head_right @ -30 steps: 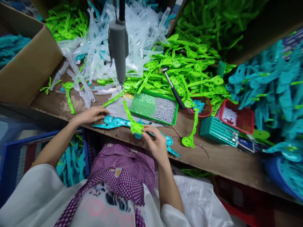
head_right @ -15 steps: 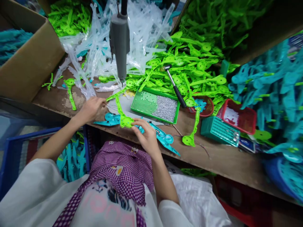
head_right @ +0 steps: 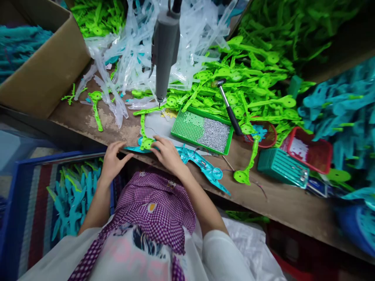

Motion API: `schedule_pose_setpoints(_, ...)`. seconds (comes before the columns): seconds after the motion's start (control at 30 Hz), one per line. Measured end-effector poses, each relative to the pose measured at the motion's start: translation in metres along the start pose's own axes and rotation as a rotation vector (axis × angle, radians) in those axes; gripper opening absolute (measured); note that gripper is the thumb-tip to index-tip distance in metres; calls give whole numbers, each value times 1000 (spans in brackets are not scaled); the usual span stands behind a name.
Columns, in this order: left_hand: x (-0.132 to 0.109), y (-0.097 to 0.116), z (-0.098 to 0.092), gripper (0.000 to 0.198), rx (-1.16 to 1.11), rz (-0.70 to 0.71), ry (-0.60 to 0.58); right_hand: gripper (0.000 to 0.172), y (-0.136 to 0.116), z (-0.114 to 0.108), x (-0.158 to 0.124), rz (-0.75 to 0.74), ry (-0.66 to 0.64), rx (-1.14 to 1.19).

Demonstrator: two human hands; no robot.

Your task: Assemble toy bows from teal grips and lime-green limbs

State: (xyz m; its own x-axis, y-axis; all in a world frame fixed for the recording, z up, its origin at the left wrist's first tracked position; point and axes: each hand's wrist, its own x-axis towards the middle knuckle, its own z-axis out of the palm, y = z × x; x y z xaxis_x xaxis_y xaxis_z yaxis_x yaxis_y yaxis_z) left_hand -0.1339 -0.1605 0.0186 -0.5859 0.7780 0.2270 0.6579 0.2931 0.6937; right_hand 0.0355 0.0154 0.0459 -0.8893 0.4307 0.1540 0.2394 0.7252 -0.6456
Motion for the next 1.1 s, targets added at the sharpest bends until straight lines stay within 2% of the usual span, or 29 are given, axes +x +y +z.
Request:
schedule_pose_setpoints(0.07, 19, -5, 2, 47, 22, 18, -93, 13, 1, 5, 11, -48, -79, 16)
schedule_pose_setpoints(0.13, 31, -8, 3, 39, -9, 29, -206, 11, 3, 8, 18, -91, -150, 31)
schedule_pose_setpoints(0.23, 39, -10, 2, 24, -81, 17, -309, 11, 9, 10, 26, -130, -204, 54)
schedule_pose_setpoints(0.37, 44, -13, 0, 23, -173, -1, -384, 11, 18, 4, 38, -186, -274, 53)
schedule_pose_setpoints(0.57, 46, -17, 3, 22, -212, -33, -361, 13, 19, -5, 50, -291, -380, -7)
schedule_pose_setpoints(0.7, 42, -18, 6, 21, -242, -16, -310, 12, 19, -4, 49, -278, -325, 4)
schedule_pose_setpoints(0.83, 39, -20, 7, 23, -253, 14, -269, 31, 22, -3, 48, -270, -312, -6)
schedule_pose_setpoints(0.93, 39, -22, 7, 24, -239, 43, -286, 40, 20, -3, 47, -247, -318, -33)
schedule_pose_setpoints(1.1, 38, -24, 9, 27, -235, 38, -264, 34, 12, -3, 48, -211, -332, -63)
